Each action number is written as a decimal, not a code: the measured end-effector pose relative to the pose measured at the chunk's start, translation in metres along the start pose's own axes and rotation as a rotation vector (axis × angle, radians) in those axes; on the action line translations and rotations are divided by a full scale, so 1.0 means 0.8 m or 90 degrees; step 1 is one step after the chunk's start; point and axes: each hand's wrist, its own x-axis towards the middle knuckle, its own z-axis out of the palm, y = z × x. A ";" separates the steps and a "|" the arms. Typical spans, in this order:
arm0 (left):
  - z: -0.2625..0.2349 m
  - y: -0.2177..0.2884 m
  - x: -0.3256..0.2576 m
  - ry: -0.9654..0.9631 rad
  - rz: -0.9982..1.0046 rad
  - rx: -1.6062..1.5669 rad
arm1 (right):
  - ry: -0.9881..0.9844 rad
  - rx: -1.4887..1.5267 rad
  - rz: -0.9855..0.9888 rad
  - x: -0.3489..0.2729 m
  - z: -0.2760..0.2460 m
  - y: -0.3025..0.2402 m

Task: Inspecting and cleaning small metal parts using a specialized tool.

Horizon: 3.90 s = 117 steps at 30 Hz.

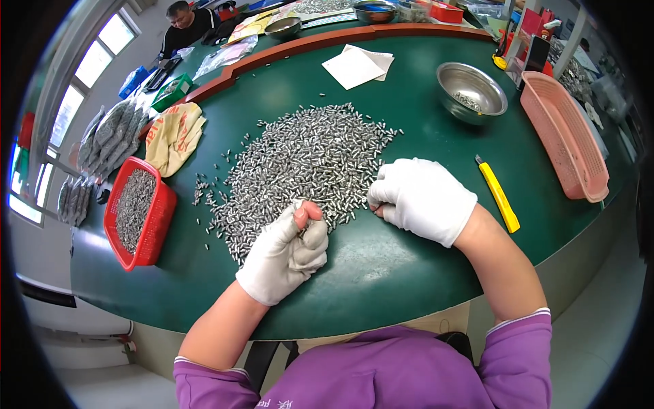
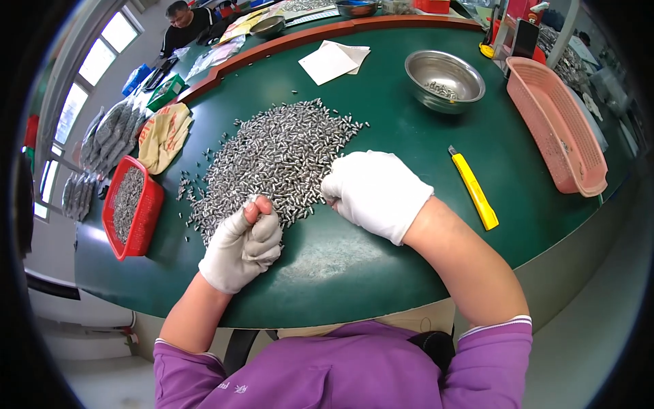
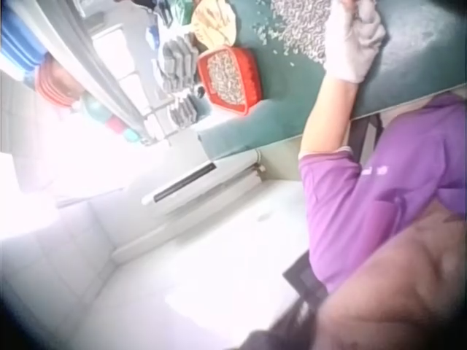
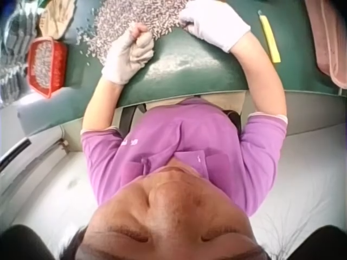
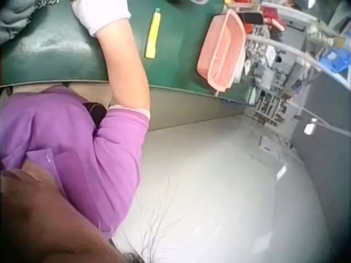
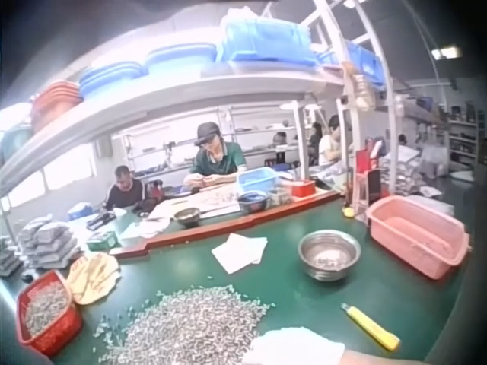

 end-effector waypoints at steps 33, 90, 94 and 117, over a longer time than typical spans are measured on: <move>0.010 -0.015 -0.005 0.035 -0.007 0.130 | 0.290 0.180 -0.227 0.007 0.017 -0.023; 0.058 -0.090 -0.029 0.274 0.252 1.241 | 0.155 0.104 0.266 -0.191 0.065 -0.147; 0.060 -0.092 -0.028 0.312 0.242 1.177 | 0.118 0.040 0.266 -0.183 0.064 -0.149; 0.051 -0.095 -0.025 0.332 0.230 1.110 | 0.129 0.109 0.252 -0.171 0.062 -0.145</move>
